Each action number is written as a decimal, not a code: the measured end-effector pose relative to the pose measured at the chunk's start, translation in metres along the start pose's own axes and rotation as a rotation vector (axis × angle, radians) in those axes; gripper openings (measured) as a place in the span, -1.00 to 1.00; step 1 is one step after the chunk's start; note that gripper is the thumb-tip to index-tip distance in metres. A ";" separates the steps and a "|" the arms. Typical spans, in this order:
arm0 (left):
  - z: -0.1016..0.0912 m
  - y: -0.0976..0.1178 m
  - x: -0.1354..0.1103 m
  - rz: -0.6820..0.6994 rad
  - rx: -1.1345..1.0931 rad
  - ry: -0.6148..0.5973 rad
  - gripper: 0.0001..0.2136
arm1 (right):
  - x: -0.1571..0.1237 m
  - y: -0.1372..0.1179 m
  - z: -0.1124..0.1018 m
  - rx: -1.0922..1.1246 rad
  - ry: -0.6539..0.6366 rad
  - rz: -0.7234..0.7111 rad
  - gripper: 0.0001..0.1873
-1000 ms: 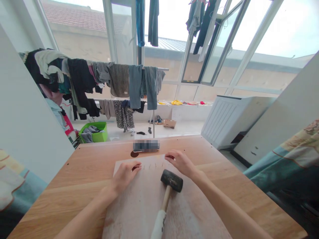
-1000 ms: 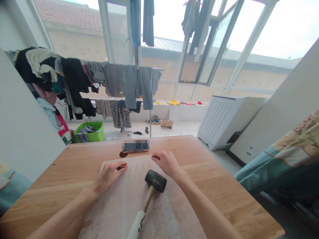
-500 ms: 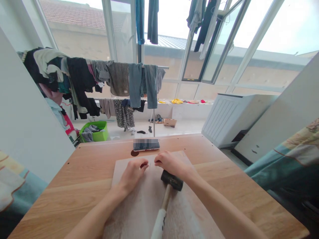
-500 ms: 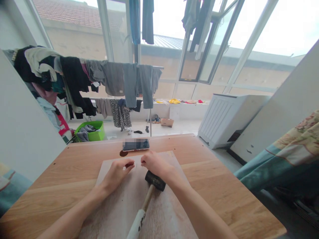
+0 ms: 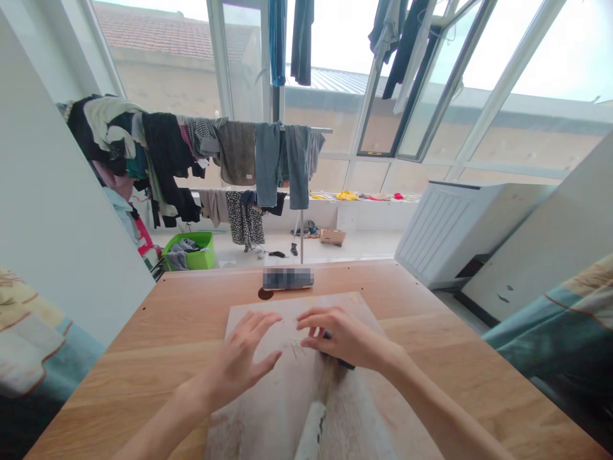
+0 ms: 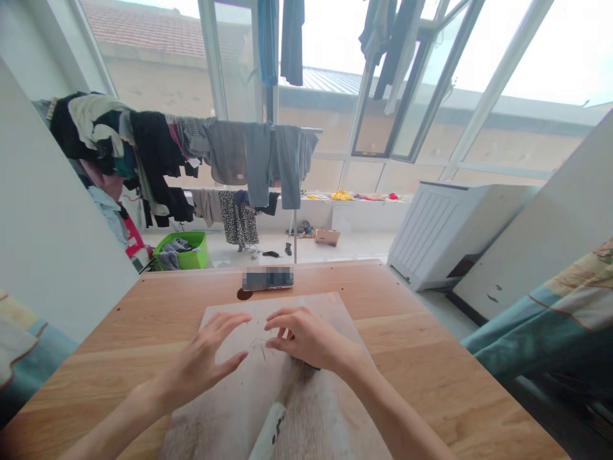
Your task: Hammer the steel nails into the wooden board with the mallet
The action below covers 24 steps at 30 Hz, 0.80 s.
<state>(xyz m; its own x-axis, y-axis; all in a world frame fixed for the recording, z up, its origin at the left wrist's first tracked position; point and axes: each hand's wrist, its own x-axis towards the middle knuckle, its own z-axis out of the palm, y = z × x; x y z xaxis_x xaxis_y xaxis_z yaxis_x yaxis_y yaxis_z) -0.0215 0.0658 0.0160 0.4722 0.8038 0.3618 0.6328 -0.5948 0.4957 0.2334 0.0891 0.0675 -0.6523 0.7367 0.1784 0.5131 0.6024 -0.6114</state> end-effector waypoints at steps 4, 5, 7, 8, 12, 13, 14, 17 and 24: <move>-0.021 -0.007 -0.079 0.019 0.221 0.015 -0.67 | -0.062 0.032 -0.001 -0.210 0.238 0.164 -0.66; -0.023 -0.008 -0.097 0.043 0.269 0.011 -0.65 | -0.082 0.047 0.001 -0.295 0.308 0.258 -0.63; -0.022 -0.007 -0.123 0.126 0.366 0.035 -0.59 | -0.122 0.078 0.009 -0.452 0.424 0.445 -0.51; -0.021 -0.007 -0.132 0.165 0.424 0.054 -0.53 | -0.138 0.090 0.013 -0.494 0.457 0.504 -0.44; -0.016 -0.003 -0.143 0.198 0.660 0.112 -0.45 | -0.161 0.102 0.027 -0.408 0.423 0.603 -0.41; -0.016 -0.004 -0.145 0.187 0.700 0.118 -0.47 | -0.158 0.098 0.029 -0.381 0.418 0.620 -0.42; -0.015 -0.006 -0.147 0.187 0.730 0.131 -0.48 | -0.153 0.092 0.031 -0.357 0.410 0.631 -0.42; -0.018 -0.019 -0.167 0.172 0.778 0.175 -0.47 | -0.138 0.075 0.041 -0.311 0.368 0.595 -0.43; -0.051 -0.068 -0.239 -0.425 0.633 0.248 -0.68 | -0.099 0.034 0.090 -0.261 0.221 0.311 -0.46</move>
<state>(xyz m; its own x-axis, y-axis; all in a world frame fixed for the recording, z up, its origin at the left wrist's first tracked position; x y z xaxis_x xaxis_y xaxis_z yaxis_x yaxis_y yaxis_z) -0.2089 -0.0862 -0.0637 0.0093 0.8958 0.4443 0.9911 -0.0674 0.1151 0.2656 0.0088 -0.0399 -0.3249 0.9255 0.1944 0.8077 0.3785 -0.4521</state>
